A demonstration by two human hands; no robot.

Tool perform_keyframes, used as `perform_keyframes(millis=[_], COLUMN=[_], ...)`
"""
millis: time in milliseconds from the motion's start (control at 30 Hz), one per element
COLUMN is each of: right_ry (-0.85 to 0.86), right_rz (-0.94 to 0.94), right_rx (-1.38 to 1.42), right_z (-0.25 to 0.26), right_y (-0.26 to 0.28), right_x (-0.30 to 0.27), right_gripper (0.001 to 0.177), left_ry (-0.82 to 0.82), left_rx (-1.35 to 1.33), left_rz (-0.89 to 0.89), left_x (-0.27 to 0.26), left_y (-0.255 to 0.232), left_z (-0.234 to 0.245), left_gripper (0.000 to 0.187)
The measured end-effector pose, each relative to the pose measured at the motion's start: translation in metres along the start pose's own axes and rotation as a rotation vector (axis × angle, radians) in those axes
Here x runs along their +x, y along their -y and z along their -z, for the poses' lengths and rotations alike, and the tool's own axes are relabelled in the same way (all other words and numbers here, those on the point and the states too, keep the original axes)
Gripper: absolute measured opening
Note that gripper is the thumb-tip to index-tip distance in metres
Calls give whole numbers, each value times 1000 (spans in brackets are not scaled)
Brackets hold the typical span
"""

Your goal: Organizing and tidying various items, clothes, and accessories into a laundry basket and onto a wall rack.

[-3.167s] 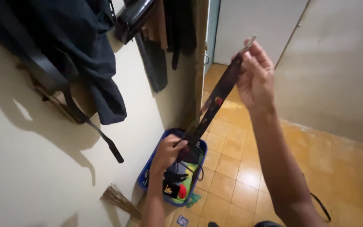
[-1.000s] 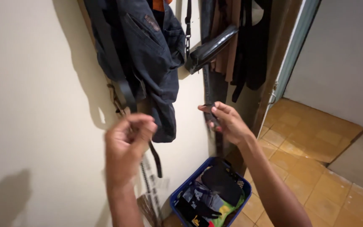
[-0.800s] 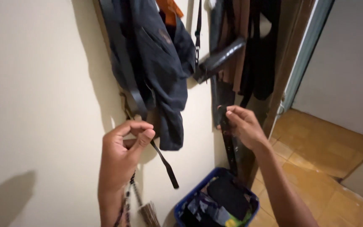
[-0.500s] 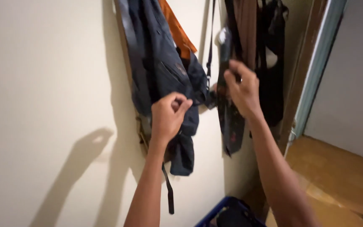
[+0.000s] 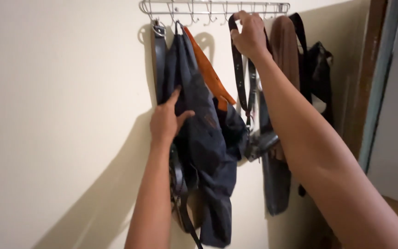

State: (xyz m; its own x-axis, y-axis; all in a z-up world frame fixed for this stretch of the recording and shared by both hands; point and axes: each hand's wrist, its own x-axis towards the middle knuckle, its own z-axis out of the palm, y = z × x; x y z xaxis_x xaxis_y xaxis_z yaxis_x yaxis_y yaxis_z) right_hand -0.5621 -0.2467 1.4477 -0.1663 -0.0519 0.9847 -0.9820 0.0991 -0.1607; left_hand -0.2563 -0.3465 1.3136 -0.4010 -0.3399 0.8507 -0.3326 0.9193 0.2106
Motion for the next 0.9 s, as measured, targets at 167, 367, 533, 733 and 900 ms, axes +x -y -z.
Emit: perform_keyframes(millis=[167,367,533,733,900], right_ry=[60,293,268,-191,178], right_rz=[41,-218,-113,274,-235], right_rx=[140,339,291,-166,460], right_z=[-29,-23,-39,-20,47], right_y=[14,40,18,14,128], right_x=[18,36,36,-28,-145], right_gripper=[32,35,46,41,31], left_ry=[68,78,110,106,321], left_rx=[8,-79,-131,-226,-403], left_rz=[81,60,82,10,206], left_x=[4,6,13,21,28], left_y=[1,1,13,32,12], left_z=[0,7,6,-14,4], left_gripper=[96,101,103,92,76])
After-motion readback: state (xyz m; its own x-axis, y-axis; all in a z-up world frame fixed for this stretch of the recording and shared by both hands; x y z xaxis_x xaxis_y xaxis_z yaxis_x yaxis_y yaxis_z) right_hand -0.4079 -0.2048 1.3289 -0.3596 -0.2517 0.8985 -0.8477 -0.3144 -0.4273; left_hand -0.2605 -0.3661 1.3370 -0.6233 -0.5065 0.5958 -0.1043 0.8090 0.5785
